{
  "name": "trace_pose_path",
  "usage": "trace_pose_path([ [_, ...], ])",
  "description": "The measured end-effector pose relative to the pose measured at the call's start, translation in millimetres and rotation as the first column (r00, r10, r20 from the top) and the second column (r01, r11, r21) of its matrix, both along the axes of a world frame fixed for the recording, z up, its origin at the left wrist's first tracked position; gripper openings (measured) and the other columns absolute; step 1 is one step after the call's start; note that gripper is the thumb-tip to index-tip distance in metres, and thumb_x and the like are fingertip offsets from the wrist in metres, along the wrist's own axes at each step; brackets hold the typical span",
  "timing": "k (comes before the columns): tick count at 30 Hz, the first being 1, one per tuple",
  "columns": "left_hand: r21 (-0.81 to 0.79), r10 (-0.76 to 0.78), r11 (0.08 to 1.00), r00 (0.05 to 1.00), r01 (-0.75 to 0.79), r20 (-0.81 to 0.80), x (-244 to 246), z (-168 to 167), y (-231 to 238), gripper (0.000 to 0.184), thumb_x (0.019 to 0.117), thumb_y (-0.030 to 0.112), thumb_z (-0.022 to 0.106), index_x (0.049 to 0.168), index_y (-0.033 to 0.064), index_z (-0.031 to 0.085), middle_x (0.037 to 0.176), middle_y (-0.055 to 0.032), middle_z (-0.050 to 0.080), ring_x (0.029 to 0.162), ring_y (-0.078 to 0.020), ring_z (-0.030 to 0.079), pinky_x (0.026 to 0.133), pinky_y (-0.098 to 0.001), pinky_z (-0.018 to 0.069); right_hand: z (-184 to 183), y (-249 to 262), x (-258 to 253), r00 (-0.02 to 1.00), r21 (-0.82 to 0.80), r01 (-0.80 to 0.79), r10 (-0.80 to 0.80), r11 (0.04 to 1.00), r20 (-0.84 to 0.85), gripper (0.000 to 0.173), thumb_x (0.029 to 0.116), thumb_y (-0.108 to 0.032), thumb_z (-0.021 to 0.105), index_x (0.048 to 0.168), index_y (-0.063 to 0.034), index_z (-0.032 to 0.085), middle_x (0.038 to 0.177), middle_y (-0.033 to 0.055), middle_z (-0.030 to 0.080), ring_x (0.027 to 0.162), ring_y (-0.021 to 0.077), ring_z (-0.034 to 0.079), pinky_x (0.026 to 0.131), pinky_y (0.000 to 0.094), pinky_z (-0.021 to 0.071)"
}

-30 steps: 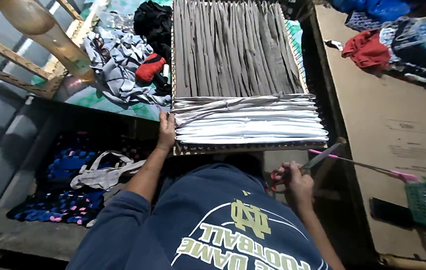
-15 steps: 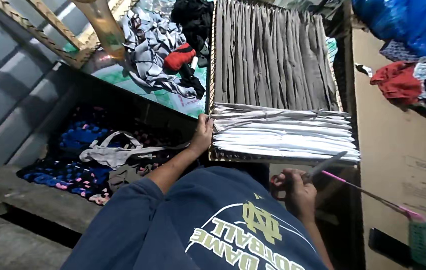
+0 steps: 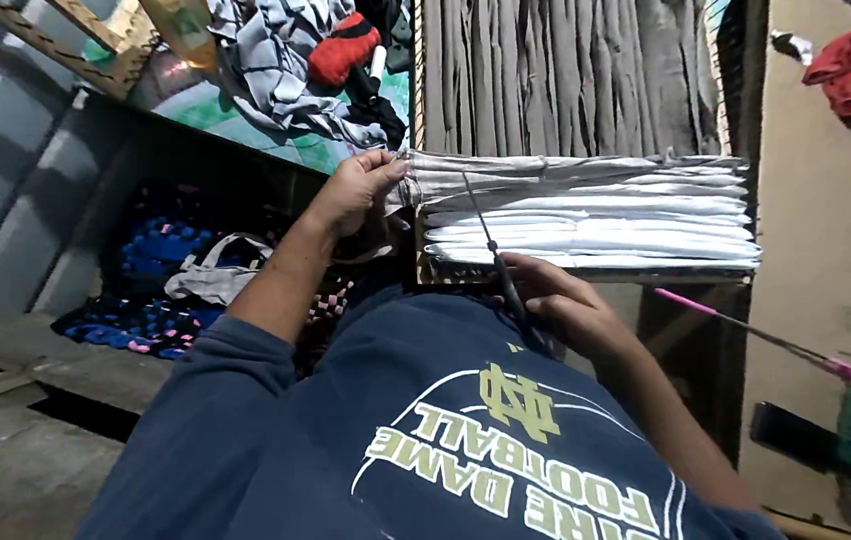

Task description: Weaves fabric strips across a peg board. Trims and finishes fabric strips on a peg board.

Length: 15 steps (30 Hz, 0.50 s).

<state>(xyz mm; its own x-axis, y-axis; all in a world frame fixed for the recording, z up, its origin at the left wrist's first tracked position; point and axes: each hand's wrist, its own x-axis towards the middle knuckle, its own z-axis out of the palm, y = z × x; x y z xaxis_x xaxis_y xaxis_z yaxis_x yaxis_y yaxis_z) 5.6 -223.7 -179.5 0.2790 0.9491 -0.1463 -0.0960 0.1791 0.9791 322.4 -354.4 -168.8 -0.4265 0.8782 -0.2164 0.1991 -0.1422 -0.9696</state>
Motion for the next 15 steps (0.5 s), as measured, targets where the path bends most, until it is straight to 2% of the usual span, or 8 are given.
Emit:
trace_pose_path([
  [2, -0.069, -0.023, 0.997, 0.998, 0.027, 0.051, -1, 7, 1, 0.008, 0.105, 0.013, 0.055, 0.106, 0.0075, 0.061, 0.085, 0.0023, 0.067, 0.075, -0.0056, 0.065, 0.073, -0.0248, 0.0572, 1, 7, -6, 0.999, -0.056, -0.037, 0.035, 0.998, -0.029, 0.062, 0.0873, -0.016, 0.059, 0.149, -0.0122, 0.05, 0.126, 0.0071, 0.068, 0.102, 0.0182, 0.07, 0.087, 0.0345, 0.06],
  [5, -0.13, -0.026, 0.991, 0.994, 0.04, 0.107, 0, 17, 2, 0.011, 0.107, 0.013, 0.05, 0.107, 0.0075, 0.06, 0.087, -0.0003, 0.069, 0.078, -0.0084, 0.068, 0.074, -0.0271, 0.0592, -2, 14, -10, 0.994, -0.061, -0.076, 0.071, 0.995, -0.083, 0.059, 0.092, -0.023, 0.068, 0.147, -0.009, 0.052, 0.118, 0.0065, 0.07, 0.093, 0.0148, 0.07, 0.082, 0.0303, 0.0606],
  [7, -0.136, -0.034, 0.99, 0.995, 0.047, 0.098, 2, 20, 6, 0.01, 0.1082, 0.014, 0.047, 0.109, 0.0086, 0.056, 0.088, -0.0008, 0.068, 0.076, -0.0079, 0.067, 0.069, -0.0248, 0.058, 0, 15, -12, 0.993, -0.057, -0.086, 0.081, 0.995, -0.081, 0.055, 0.0893, -0.029, 0.075, 0.137, -0.008, 0.059, 0.111, 0.0015, 0.071, 0.091, 0.0096, 0.069, 0.082, 0.0263, 0.0596],
  [9, -0.12, -0.039, 0.992, 0.998, 0.046, 0.058, 6, 22, 9, 0.01, 0.1091, 0.015, 0.045, 0.109, 0.0108, 0.054, 0.085, 0.0007, 0.067, 0.069, -0.0045, 0.064, 0.058, -0.0192, 0.052, 1, 13, -15, 0.996, -0.034, -0.081, 0.08, 0.996, -0.034, 0.054, 0.0825, -0.041, 0.081, 0.123, -0.0112, 0.065, 0.1, -0.0065, 0.07, 0.085, 0.0022, 0.066, 0.076, 0.0201, 0.0571],
  [11, -0.11, -0.043, 0.993, 0.998, 0.048, 0.047, 9, 24, 11, 0.011, 0.1095, 0.016, 0.043, 0.11, 0.0116, 0.053, 0.085, 0.0012, 0.066, 0.067, -0.0032, 0.062, 0.054, -0.0173, 0.0487, 0, 11, -17, 0.995, -0.017, -0.1, 0.101, 0.995, 0.017, 0.054, 0.0818, -0.049, 0.08, 0.117, -0.0116, 0.063, 0.093, -0.0096, 0.067, 0.081, -0.0014, 0.063, 0.074, 0.0176, 0.0547],
  [15, -0.102, -0.06, 0.993, 0.996, 0.066, 0.065, 15, 32, 11, 0.013, 0.1102, 0.016, 0.042, 0.112, 0.0115, 0.053, 0.088, 0.0011, 0.065, 0.07, -0.003, 0.063, 0.057, -0.0171, 0.0507, -1, 12, -22, 0.997, -0.041, -0.061, 0.063, 0.997, 0.038, 0.054, 0.0843, -0.054, 0.076, 0.114, -0.0109, 0.062, 0.091, -0.0088, 0.066, 0.08, -0.0011, 0.063, 0.073, 0.0179, 0.0549],
])
